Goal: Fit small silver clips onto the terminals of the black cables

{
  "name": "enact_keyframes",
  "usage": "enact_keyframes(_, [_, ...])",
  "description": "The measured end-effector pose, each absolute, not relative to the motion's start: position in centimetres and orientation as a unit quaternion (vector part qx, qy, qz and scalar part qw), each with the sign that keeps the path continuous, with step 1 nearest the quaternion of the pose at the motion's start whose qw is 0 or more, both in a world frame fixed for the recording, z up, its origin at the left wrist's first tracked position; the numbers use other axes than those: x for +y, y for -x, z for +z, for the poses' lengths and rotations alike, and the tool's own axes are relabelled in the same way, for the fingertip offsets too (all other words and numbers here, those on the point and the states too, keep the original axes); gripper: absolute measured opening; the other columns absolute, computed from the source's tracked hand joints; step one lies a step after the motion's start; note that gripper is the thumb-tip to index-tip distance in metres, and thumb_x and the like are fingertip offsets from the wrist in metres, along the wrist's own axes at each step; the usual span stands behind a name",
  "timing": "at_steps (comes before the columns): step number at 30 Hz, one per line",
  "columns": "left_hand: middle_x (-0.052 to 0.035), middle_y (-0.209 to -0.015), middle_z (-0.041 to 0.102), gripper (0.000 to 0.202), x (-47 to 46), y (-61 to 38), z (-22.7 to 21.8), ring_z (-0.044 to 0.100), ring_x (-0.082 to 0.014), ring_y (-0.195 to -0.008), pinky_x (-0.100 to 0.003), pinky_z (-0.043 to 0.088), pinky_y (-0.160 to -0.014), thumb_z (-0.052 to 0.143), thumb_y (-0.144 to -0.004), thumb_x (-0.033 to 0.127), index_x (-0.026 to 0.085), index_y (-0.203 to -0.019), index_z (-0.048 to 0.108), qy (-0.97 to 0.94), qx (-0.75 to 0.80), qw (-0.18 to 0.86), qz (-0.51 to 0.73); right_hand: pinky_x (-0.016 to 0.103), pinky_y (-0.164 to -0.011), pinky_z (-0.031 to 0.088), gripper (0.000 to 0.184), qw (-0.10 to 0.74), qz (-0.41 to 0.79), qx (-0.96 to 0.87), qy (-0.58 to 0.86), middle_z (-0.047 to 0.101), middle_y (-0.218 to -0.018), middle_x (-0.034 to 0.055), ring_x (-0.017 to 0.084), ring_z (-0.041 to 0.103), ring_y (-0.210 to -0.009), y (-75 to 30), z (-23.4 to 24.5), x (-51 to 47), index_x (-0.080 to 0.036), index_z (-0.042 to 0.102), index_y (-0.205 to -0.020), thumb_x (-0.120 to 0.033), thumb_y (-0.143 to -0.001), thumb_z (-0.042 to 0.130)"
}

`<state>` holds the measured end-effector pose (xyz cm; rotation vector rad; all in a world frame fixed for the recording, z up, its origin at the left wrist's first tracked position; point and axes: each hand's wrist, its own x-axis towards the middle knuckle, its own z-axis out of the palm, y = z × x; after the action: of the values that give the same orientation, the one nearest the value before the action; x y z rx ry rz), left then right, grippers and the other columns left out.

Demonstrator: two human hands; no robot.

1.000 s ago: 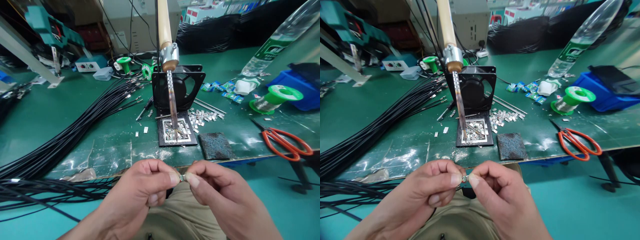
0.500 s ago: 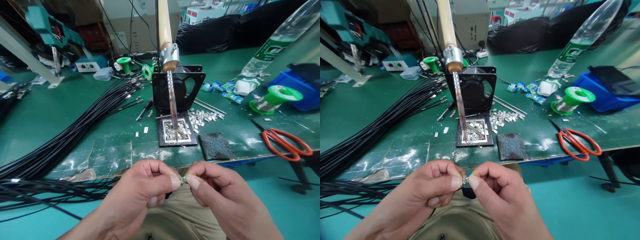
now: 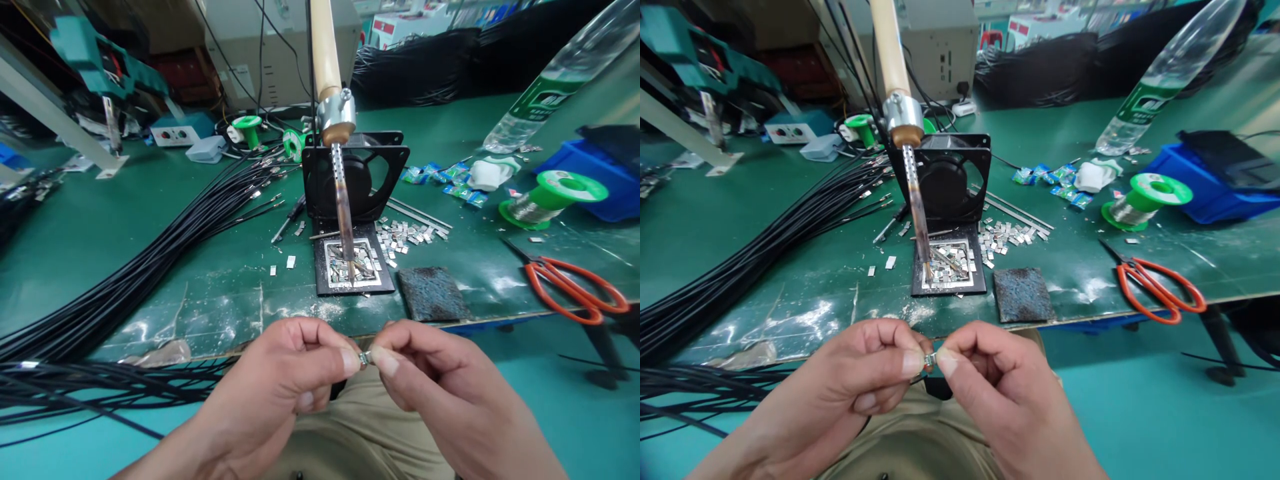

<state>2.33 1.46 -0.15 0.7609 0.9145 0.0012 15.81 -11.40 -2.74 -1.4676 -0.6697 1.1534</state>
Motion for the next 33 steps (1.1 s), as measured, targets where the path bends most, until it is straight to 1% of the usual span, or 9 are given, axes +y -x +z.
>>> enact_keyframes(3, [0.0065,-0.055,0.047,0.028,1.6,-2.5,0.0,0.026,-0.0031,-0.047,-0.024,0.017,-0.050,0.089,-0.063,0.032,0.015,-0.068,0.067,-0.361,0.428,0.829,0.001,0.019,-0.048,0.027,0.035,0.558,0.490,-0.278,0.610,0.039,-0.060,-0.0039,0.009,0.027,-0.056,-15.9,-2.6,-11.3,-0.018,0.069,-0.079,-0.048,-0.097,0.069])
enact_keyframes(9, [0.0073,-0.053,0.048,0.026,2.1,-2.9,0.2,0.025,-0.0018,-0.045,-0.022,0.017,-0.047,0.087,-0.064,0.029,0.014,-0.067,0.066,-0.359,0.426,0.830,0.011,0.019,-0.048,0.027,0.032,0.581,0.475,-0.276,0.600,0.039,-0.059,-0.0038,0.009,0.027,-0.056,-16.0,-3.0,-11.3,-0.018,0.069,-0.079,-0.044,-0.097,0.071])
enact_keyframes(13, [0.0081,-0.050,0.046,0.024,2.5,-3.4,0.3,0.025,-0.0013,-0.044,-0.021,0.016,-0.046,0.086,-0.064,0.027,0.014,-0.065,0.066,-0.366,0.423,0.829,0.012,0.019,-0.048,0.028,0.030,0.593,0.466,-0.261,0.602,0.042,-0.060,-0.0031,0.009,0.029,-0.055,-15.9,-3.4,-11.0,-0.019,0.072,-0.081,-0.045,-0.097,0.072])
enact_keyframes(21, [0.0074,-0.050,0.047,0.022,3.0,-3.8,0.3,0.026,-0.0006,-0.043,-0.020,0.016,-0.045,0.087,-0.064,0.026,0.014,-0.065,0.069,-0.367,0.415,0.832,0.015,0.018,-0.049,0.030,0.028,0.616,0.449,-0.235,0.603,0.043,-0.061,-0.0029,0.009,0.031,-0.057,-15.9,-3.7,-10.3,-0.019,0.072,-0.082,-0.043,-0.097,0.073])
enact_keyframes(28, [0.0061,-0.052,0.051,0.024,3.5,-4.2,0.3,0.029,0.0004,-0.042,-0.020,0.015,-0.043,0.089,-0.061,0.026,0.013,-0.064,0.070,-0.375,0.430,0.821,0.011,0.020,-0.048,0.026,0.027,0.607,0.465,-0.238,0.600,0.039,-0.061,-0.0041,0.009,0.027,-0.056,-16.0,-3.7,-10.1,-0.018,0.071,-0.084,-0.042,-0.098,0.071])
enact_keyframes(33, [0.0054,-0.054,0.052,0.025,3.8,-4.4,0.4,0.030,0.0003,-0.042,-0.020,0.015,-0.044,0.088,-0.062,0.028,0.012,-0.065,0.069,-0.378,0.432,0.819,0.010,0.021,-0.048,0.025,0.031,0.589,0.470,-0.247,0.609,0.039,-0.062,-0.0040,0.009,0.027,-0.057,-16.3,-3.7,-9.9,-0.018,0.070,-0.084,-0.046,-0.099,0.069])
